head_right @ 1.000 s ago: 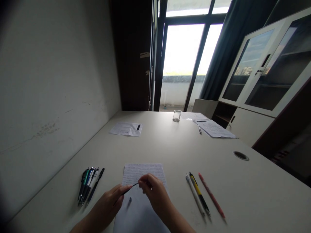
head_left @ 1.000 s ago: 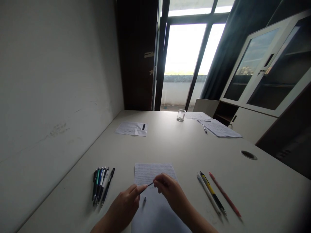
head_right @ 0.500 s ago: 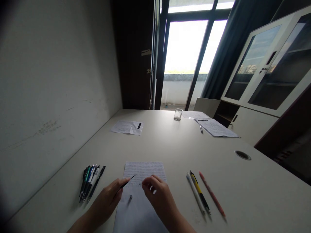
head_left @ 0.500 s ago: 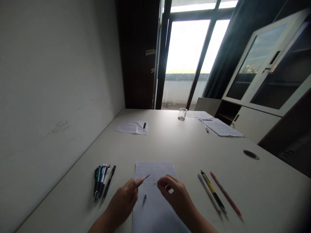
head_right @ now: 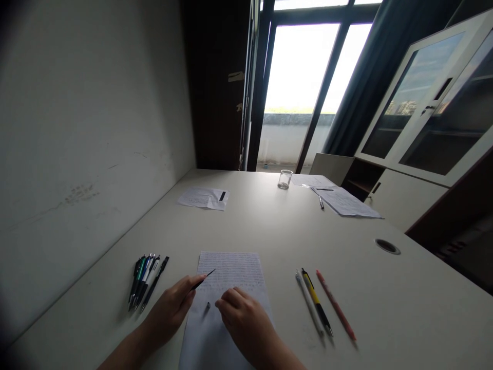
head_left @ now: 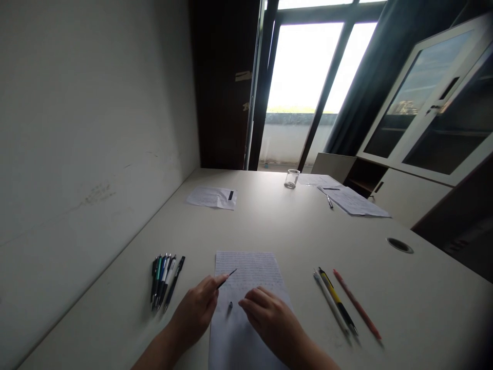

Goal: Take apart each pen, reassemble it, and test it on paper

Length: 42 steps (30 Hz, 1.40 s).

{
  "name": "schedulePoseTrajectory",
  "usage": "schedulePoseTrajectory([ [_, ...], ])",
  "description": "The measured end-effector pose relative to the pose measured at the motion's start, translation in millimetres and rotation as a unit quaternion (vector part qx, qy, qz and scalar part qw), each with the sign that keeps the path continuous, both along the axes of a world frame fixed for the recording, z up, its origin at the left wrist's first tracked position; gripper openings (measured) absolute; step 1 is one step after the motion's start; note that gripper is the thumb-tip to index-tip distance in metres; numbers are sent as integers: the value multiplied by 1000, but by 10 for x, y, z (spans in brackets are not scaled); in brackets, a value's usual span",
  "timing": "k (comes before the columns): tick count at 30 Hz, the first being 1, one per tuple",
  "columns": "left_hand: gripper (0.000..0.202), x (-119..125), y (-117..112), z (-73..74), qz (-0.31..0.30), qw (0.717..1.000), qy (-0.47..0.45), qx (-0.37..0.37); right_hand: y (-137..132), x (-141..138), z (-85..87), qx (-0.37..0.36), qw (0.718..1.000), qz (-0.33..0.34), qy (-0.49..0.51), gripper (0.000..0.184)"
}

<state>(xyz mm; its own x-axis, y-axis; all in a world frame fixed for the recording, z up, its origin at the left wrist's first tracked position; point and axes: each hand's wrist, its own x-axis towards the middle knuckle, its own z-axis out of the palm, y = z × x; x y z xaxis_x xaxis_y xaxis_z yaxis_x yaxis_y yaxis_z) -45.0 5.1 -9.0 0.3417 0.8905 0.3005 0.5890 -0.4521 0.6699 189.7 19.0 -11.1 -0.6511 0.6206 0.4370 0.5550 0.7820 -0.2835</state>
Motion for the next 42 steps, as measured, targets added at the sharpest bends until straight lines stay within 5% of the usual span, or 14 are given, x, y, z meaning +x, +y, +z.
schedulePoseTrajectory([
  [6,44,-2,-10,53,-3,1000,2,-4,-38,-2,60,56,996,9,-71,12],
  [24,46,-2,-16,101,-4,1000,17,-6,-27,-2,61,49,995,34,-76,15],
  [29,47,4,-34,125,-16,1000,16,0,19,23,54,-26,998,-31,52,15],
  [33,47,15,-57,139,-54,998,25,12,55,43,24,-115,974,-101,170,15],
  [42,46,29,-85,173,-91,995,47,4,58,42,16,-202,949,-70,234,14],
])
